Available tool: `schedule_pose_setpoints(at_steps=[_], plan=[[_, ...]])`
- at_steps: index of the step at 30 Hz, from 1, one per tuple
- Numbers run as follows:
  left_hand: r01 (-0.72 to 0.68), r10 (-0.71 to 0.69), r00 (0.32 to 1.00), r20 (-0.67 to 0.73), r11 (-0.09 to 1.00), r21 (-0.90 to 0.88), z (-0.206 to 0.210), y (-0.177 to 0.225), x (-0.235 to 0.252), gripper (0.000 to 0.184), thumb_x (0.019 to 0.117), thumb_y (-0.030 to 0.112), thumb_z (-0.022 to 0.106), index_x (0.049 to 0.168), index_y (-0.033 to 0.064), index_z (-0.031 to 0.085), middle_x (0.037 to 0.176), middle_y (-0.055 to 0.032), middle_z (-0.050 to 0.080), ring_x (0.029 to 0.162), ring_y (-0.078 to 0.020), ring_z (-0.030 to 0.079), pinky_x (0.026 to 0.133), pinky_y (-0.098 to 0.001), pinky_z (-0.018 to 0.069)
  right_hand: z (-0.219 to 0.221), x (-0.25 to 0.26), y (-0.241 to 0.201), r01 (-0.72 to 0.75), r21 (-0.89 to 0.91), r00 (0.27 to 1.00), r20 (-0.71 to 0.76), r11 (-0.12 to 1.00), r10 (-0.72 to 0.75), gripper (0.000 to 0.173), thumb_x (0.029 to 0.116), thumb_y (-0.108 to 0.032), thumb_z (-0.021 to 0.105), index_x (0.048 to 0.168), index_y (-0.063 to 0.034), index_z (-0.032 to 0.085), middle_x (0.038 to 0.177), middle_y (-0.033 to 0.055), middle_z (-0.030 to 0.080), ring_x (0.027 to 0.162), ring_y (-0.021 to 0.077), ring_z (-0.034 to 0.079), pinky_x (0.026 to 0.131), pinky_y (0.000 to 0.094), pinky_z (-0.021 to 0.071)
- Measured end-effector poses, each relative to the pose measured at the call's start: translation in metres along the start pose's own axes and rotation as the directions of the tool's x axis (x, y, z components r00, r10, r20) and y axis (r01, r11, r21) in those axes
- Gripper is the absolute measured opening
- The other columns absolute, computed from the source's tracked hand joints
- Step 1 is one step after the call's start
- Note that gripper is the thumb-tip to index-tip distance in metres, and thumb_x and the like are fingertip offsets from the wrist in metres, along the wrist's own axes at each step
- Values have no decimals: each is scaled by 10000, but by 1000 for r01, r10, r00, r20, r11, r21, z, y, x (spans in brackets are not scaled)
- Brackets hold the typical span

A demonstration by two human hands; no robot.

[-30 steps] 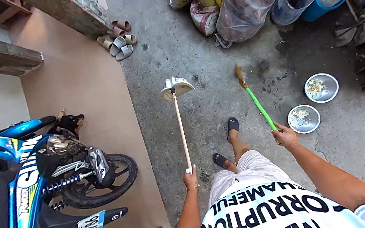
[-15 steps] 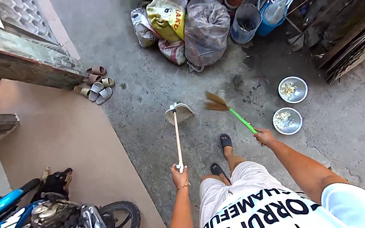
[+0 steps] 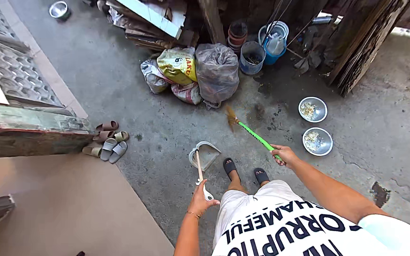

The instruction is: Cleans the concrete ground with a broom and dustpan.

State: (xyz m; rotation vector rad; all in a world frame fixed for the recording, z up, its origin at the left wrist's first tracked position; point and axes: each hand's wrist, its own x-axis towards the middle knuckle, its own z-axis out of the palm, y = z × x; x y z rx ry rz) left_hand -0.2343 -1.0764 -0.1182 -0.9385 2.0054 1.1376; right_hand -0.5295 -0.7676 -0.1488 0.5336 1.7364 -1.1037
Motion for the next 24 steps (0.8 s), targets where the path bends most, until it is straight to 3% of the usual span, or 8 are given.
schedule_pose_setpoints(at_steps=[4, 7, 9, 11, 14, 17, 20, 24], plan=[[-73, 73, 995, 64, 997, -3, -55, -12, 28, 1348, 551, 274, 1025, 1627, 70, 241, 1436, -312, 514, 1284, -423, 560, 1096, -530, 468, 10, -20, -21, 39, -143, 996, -75, 989, -50, 560, 1015, -119, 630, 1549, -173, 472, 787, 67, 619, 447, 108, 453, 407, 261, 394], [-104, 92, 987, 135, 991, 86, -82, -9, 47, 1395, 510, 143, 1029, 1634, 74, 206, 1449, -319, 496, 1276, -428, 568, 1092, -525, 478, -23, -32, -32, 99, -477, 972, -144, 874, -188, 604, 948, -136, 700, 1523, -149, 516, 1004, 171, 695, 664, 246, 612, 619, 439, 529], [-100, 76, 987, 144, 981, 169, -99, 1, 57, 1251, 616, 18, 955, 1631, 70, 225, 1458, -305, 502, 1294, -425, 567, 1109, -528, 468, -49, -35, -47, 138, -619, 941, -161, 773, -297, 586, 926, -145, 714, 1490, -114, 557, 1150, 238, 702, 918, 369, 684, 845, 575, 538], [-97, 76, 993, 86, 959, 265, -108, 11, 63, 883, 814, -1, 785, 1587, 72, 364, 1438, -256, 564, 1286, -397, 600, 1106, -532, 474, -72, -33, -68, 131, -711, 916, -180, 691, -358, 522, 935, -161, 697, 1447, -109, 606, 1176, 256, 702, 1062, 430, 669, 958, 636, 483], [-53, 120, 984, -131, 903, 427, -107, 32, 76, 440, 1020, 226, 643, 1448, 134, 601, 1343, -207, 657, 1250, -376, 637, 1074, -538, 496, -97, -2, -101, 67, -787, 904, -212, 614, -371, 497, 957, -170, 661, 1448, -122, 607, 1208, 268, 693, 1130, 467, 649, 969, 666, 465], [-69, 225, 913, -340, 907, 416, -103, 61, 87, 342, 947, 231, 749, 1269, 120, 734, 1334, -329, 559, 1252, -501, 548, 1038, -558, 498, -108, 54, -128, -20, -822, 918, -240, 570, -315, 519, 963, -152, 626, 1478, -132, 576, 1262, 273, 670, 1189, 473, 627, 967, 671, 466], [-195, 300, 863, -407, 940, 280, -100, 90, 95, 329, 942, 122, 730, 1244, -4, 705, 1537, -354, 411, 1346, -521, 513, 1093, -577, 470, -115, 110, -139, -107, -858, 949, -239, 503, -207, 544, 966, -134, 604, 1506, -153, 538, 1314, 261, 645, 1229, 461, 613, 953, 658, 496], [-280, 381, 792, -477, 921, 271, -100, 137, 111, 311, 946, 54, 697, 1219, -93, 675, 1382, -312, 600, 1254, -464, 624, 1047, -573, 513, -131, 128, -123, -122, -913, 981, -171, 388, -93, 390, 951, -111, 627, 1340, -95, 642, 1261, 260, 664, 1181, 465, 637, 885, 664, 521]])
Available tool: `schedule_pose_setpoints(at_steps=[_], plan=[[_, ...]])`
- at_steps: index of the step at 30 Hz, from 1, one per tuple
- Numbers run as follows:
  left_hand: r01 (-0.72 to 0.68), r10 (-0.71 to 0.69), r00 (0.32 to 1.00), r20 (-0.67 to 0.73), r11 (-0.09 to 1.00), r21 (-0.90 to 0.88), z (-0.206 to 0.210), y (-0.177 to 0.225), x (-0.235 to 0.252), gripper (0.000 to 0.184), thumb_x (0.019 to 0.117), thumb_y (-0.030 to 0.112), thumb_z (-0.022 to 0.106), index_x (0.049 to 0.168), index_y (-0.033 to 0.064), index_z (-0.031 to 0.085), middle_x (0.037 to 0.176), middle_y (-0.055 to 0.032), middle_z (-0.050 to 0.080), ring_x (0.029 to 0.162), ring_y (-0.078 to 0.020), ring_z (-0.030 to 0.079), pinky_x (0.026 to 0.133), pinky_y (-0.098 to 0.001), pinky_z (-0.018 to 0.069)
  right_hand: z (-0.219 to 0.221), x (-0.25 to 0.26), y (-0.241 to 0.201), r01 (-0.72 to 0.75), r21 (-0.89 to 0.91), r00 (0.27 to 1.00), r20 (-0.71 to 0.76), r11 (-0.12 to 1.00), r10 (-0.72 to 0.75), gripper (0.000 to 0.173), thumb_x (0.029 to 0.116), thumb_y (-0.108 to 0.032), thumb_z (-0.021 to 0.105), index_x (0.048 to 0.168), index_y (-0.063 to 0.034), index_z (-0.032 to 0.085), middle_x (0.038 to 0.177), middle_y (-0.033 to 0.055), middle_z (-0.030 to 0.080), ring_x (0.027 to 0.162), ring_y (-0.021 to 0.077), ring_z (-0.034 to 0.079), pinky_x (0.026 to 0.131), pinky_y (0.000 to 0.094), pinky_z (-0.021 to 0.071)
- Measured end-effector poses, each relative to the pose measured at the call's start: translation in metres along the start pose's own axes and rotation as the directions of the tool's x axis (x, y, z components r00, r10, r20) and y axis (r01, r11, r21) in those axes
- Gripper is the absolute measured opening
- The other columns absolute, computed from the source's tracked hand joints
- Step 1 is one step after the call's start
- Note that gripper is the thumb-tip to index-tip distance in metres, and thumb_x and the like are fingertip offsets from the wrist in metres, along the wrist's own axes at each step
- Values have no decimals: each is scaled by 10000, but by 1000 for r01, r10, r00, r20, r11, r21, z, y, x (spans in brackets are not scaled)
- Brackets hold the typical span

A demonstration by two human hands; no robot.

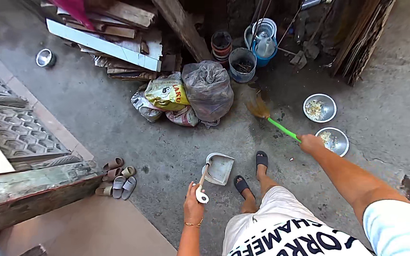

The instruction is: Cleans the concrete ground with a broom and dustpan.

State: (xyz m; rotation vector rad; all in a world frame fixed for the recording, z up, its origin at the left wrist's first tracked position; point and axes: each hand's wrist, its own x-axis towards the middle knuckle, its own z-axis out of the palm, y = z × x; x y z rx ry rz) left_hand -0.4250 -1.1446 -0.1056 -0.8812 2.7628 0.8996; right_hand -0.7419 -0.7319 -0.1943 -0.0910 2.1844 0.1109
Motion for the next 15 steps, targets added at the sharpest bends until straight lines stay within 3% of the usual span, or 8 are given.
schedule_pose_setpoints(at_steps=[2, 6, 10, 13, 15], plan=[[-8, 8, 999, -35, 1000, -7, 4, 19, 17, 294, 947, 35, 686, 1200, -114, 671, 1364, -326, 605, 1250, -474, 622, 1050, -572, 511, 2, -13, 28, 11, -26, 999, 41, 1000, -10, 397, 923, -126, 659, 1320, -124, 668, 1263, 242, 669, 1183, 459, 636, 887, 666, 520], [21, -21, 1000, -20, 1000, -18, 12, 58, 48, 338, 976, 51, 643, 1250, -147, 624, 1398, -348, 566, 1277, -474, 599, 1091, -543, 486, -1, -76, 96, -19, 99, 1000, 4, 995, 19, 508, 932, -143, 669, 1435, -186, 618, 1252, 283, 668, 1155, 515, 631, 873, 722, 496], [-25, 25, 999, -38, 1000, -4, 29, 92, 87, 331, 975, 39, 632, 1242, -155, 619, 1359, -354, 587, 1268, -469, 604, 1093, -523, 485, 22, -113, 151, -41, 338, 987, -130, 940, 90, 522, 932, -115, 676, 1449, -132, 609, 1201, 300, 690, 1113, 526, 648, 927, 722, 463], [-60, 61, 998, -36, 998, 18, 43, 115, 119, 325, 949, -17, 618, 1248, -146, 620, 1353, -348, 593, 1265, -465, 606, 1083, -527, 490, 52, -104, 158, -118, 535, 971, -116, 837, 211, 505, 944, -98, 686, 1442, -73, 603, 1252, 305, 671, 1153, 514, 633, 988, 700, 441], [-33, 32, 999, 12, 998, 48, 50, 132, 140, 338, 957, -10, 607, 1274, -126, 613, 1375, -332, 584, 1283, -443, 598, 1088, -514, 488, 69, -86, 139, -204, 647, 956, -29, 734, 291, 497, 956, -115, 690, 1443, -68, 598, 1245, 294, 671, 1108, 468, 657, 962, 659, 477]])
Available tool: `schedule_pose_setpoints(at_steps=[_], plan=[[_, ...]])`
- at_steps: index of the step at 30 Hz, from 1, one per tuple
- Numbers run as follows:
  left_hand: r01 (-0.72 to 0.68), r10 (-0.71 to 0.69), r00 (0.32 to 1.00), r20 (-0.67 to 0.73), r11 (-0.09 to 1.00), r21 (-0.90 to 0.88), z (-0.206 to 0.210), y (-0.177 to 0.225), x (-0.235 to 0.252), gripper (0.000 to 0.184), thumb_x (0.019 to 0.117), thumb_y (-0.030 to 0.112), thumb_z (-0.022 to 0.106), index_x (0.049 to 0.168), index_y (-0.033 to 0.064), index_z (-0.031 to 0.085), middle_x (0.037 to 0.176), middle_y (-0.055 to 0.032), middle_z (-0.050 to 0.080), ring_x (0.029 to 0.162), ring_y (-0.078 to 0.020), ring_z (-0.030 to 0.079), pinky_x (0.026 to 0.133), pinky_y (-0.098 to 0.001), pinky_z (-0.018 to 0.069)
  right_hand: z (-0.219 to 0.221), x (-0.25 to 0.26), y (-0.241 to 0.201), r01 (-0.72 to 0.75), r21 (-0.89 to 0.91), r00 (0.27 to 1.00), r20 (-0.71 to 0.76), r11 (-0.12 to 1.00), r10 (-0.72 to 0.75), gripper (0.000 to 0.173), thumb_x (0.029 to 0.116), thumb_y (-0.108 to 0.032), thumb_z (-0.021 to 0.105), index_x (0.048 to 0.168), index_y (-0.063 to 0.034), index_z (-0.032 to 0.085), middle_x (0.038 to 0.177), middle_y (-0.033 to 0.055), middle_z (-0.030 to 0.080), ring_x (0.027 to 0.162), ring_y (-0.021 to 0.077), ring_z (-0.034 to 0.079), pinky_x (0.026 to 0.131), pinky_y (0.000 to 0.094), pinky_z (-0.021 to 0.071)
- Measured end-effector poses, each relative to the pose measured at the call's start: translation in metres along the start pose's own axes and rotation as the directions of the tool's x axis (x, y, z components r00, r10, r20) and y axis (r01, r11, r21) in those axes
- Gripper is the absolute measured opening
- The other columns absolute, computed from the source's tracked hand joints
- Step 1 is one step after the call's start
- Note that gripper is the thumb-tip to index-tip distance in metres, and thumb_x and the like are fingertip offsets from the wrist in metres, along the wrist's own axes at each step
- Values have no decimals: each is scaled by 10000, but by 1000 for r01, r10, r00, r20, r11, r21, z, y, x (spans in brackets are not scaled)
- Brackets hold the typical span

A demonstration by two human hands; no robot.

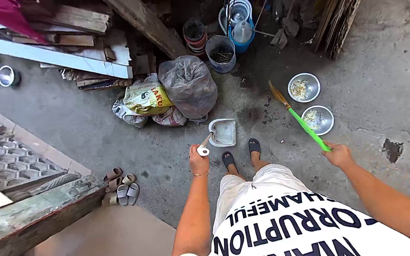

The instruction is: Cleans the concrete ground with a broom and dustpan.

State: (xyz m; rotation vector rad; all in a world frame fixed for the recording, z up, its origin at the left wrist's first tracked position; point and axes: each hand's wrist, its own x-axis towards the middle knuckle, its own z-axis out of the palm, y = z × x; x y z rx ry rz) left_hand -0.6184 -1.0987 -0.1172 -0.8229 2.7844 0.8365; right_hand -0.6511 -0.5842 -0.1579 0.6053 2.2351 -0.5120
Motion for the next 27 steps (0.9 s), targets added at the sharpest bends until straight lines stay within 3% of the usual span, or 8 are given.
schedule_pose_setpoints(at_steps=[2, 6, 10, 12, 14, 16, 20, 27], plan=[[23, -25, 999, 48, 999, 43, 7, 19, 22, 343, 981, 29, 597, 1295, -109, 607, 1382, -314, 584, 1274, -424, 605, 1085, -503, 491, 36, 8, -18, -95, 97, 994, 53, 991, 91, 478, 956, -138, 686, 1422, -69, 611, 1148, 277, 686, 916, 414, 687, 817, 602, 536], [70, -86, 985, 149, 991, 112, 24, 51, 67, 378, 1004, 70, 587, 1354, -74, 575, 1443, -286, 544, 1293, -403, 591, 1096, -513, 478, 93, 1, -56, -113, 86, 973, 212, 990, 93, 483, 949, -150, 676, 1427, -108, 619, 1161, 233, 699, 887, 351, 698, 823, 547, 548], [26, -55, 979, 197, 989, 143, 37, 59, 105, 381, 1026, 138, 583, 1363, -38, 565, 1457, -263, 533, 1295, -396, 586, 1086, -535, 480, 108, -68, -41, -224, 323, 955, 263, 920, 140, 531, 983, -154, 677, 1499, -160, 550, 905, 148, 685, 578, 194, 548, 549, 385, 480], [-1, -39, 973, 227, 985, 173, 39, 60, 119, 389, 1028, 144, 582, 1377, -27, 557, 1472, -259, 521, 1289, -398, 591, 1074, -542, 490, 120, -108, -15, -202, 368, 975, 160, 907, 153, 531, 975, -128, 689, 1490, -116, 557, 973, 203, 703, 640, 263, 601, 605, 461, 518], [-33, -16, 971, 240, 979, 199, 38, 60, 130, 386, 1031, 144, 573, 1377, -26, 558, 1478, -258, 517, 1279, -401, 598, 1062, -546, 496, 140, -138, 5, -192, 377, 980, 35, 906, 194, 529, 968, -90, 687, 1480, -60, 559, 1119, 289, 705, 853, 414, 684, 790, 618, 529], [-58, 3, 969, 247, 975, 216, 38, 60, 139, 377, 1038, 153, 568, 1371, -25, 561, 1472, -259, 521, 1269, -399, 606, 1061, -542, 497, 167, -146, 12, -258, 426, 954, -27, 867, 298, 529, 961, -66, 673, 1475, -25, 552, 1123, 320, 692, 896, 444, 681, 821, 647, 510], [-73, 4, 959, 285, 970, 232, 36, 64, 151, 399, 1025, 139, 579, 1383, -34, 543, 1467, -265, 524, 1282, -418, 592, 1063, -557, 492, 194, -105, -35, -482, 604, 850, 148, 634, 505, 450, 982, -120, 662, 1423, -64, 591, 804, 131, 628, 543, 175, 537, 504, 349, 474], [-132, 35, 943, 331, 951, 278, 39, 78, 162, 408, 1024, 162, 603, 1380, -31, 550, 1444, -269, 543, 1271, -403, 608, 1063, -536, 502, 218, -74, -131, -400, 541, 895, 403, 740, 190, 552, 985, -169, 676, 1516, -159, 527, 792, 81, 639, 473, 116, 475, 451, 285, 419]])
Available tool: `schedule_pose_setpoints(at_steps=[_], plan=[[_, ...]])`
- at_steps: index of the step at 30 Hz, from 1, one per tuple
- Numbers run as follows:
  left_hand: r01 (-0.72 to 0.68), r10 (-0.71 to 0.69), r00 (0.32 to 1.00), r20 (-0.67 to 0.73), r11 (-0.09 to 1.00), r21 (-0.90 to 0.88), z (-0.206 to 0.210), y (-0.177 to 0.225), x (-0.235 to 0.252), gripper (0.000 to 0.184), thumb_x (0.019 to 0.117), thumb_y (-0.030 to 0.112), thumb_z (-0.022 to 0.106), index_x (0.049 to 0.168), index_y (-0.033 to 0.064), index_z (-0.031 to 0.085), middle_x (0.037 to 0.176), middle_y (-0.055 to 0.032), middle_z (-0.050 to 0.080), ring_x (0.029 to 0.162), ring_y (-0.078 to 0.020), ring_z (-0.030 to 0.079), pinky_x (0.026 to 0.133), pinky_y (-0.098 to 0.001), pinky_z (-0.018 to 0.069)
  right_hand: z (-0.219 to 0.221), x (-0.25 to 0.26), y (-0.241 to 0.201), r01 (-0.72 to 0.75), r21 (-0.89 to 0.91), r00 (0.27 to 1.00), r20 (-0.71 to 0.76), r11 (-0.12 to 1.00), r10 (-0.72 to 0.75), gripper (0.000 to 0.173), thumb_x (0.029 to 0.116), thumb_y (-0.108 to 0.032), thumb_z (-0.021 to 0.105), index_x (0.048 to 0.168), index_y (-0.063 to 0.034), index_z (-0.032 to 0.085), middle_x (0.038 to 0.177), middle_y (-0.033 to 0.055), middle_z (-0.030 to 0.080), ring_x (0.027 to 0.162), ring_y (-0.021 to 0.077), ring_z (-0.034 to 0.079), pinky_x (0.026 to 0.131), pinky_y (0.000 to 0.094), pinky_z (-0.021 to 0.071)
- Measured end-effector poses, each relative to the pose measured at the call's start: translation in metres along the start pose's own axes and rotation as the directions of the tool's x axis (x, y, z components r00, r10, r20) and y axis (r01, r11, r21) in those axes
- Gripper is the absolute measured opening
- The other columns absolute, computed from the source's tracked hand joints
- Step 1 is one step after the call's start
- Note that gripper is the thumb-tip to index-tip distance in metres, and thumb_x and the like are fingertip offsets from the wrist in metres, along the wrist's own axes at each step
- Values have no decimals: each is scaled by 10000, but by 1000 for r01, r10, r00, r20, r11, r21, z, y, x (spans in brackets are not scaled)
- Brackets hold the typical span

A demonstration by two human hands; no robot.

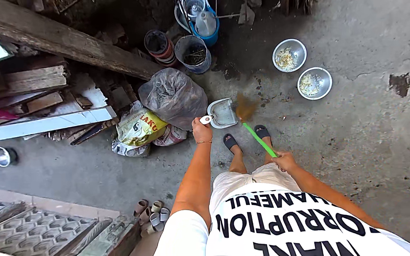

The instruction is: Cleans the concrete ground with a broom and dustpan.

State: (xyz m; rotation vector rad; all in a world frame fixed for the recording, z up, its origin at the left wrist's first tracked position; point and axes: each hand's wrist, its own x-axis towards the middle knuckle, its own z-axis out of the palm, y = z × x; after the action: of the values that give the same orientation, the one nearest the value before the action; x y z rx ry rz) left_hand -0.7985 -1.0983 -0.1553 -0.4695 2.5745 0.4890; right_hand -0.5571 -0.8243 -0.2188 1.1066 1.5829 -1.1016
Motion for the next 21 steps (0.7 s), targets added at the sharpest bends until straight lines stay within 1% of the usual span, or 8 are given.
schedule_pose_setpoints(at_steps=[3, 6, 8, 10, 12, 14, 17, 21], plan=[[-6, 6, 999, 36, 1000, 8, -7, -1, 3, 408, 1023, 175, 620, 1370, -30, 559, 1430, -272, 550, 1277, -402, 602, 1078, -529, 493, -11, -35, 17, 106, -53, 994, 2, 993, -106, 548, 980, -150, 682, 1509, -151, 537, 877, 115, 681, 530, 148, 530, 507, 332, 470], [-18, 18, 998, 66, 1000, -9, -11, -9, 5, 426, 995, 196, 678, 1350, -17, 578, 1405, -277, 563, 1265, -414, 604, 1065, -544, 497, -45, -90, 62, 186, -194, 964, -156, 963, -217, 530, 940, -91, 713, 1457, -95, 595, 1096, 237, 729, 891, 353, 709, 834, 571, 558], [-27, 29, 996, 80, 999, -24, -12, -14, 7, 468, 956, 216, 740, 1334, -12, 585, 1382, -291, 565, 1244, -426, 610, 1041, -554, 508, -64, -120, 94, 159, -248, 936, -270, 956, -226, 507, 941, -61, 713, 1436, -45, 603, 1105, 302, 712, 970, 448, 693, 901, 650, 504], [-38, 42, 994, 104, 998, -44, -10, -18, 8, 514, 931, 203, 774, 1359, -2, 579, 1398, -301, 542, 1244, -434, 604, 1044, -553, 509, -72, -130, 119, 75, -195, 914, -378, 978, -145, 486, 945, -43, 706, 1420, -16, 607, 1082, 326, 704, 953, 461, 681, 887, 649, 489], [-48, 54, 989, 139, 998, -41, -11, -20, 9, 513, 908, 85, 752, 1384, 8, 576, 1420, -302, 519, 1256, -438, 591, 1051, -547, 505, -71, -118, 124, -37, -72, 901, -433, 997, 2, 475, 963, -59, 689, 1425, 0, 594, 1035, 308, 705, 866, 412, 675, 818, 602, 507], [-61, 66, 985, 157, 997, -36, -12, -24, 7, 511, 865, -29, 703, 1365, 20, 606, 1404, -295, 535, 1247, -432, 594, 1042, -547, 507, -59, -92, 109, -113, 92, 897, -418, 989, 142, 436, 980, -101, 664, 1404, -21, 604, 850, 176, 663, 624, 233, 578, 596, 424, 498], [-60, 78, 980, 181, 993, -101, -14, -32, 7, 460, 876, -106, 633, 1315, 33, 658, 1362, -262, 587, 1229, -396, 611, 1044, -534, 503, -36, -49, 68, -88, 248, 952, -266, 965, 155, 310, 970, -83, 651, 1272, -12, 648, 694, 72, 585, 475, 120, 486, 451, 290, 432], [208, -113, 967, 228, 867, -452, -5, -41, 2, 329, 1044, -5, 402, 1232, -13, 672, 1249, -240, 647, 1045, -333, 692, 893, -498, 588, -13, -28, 9, -81, 52, 996, 32, 995, 79, 523, 993, -141, 654, 1502, -142, 535, 779, 73, 617, 490, 118, 474, 456, 283, 415]])
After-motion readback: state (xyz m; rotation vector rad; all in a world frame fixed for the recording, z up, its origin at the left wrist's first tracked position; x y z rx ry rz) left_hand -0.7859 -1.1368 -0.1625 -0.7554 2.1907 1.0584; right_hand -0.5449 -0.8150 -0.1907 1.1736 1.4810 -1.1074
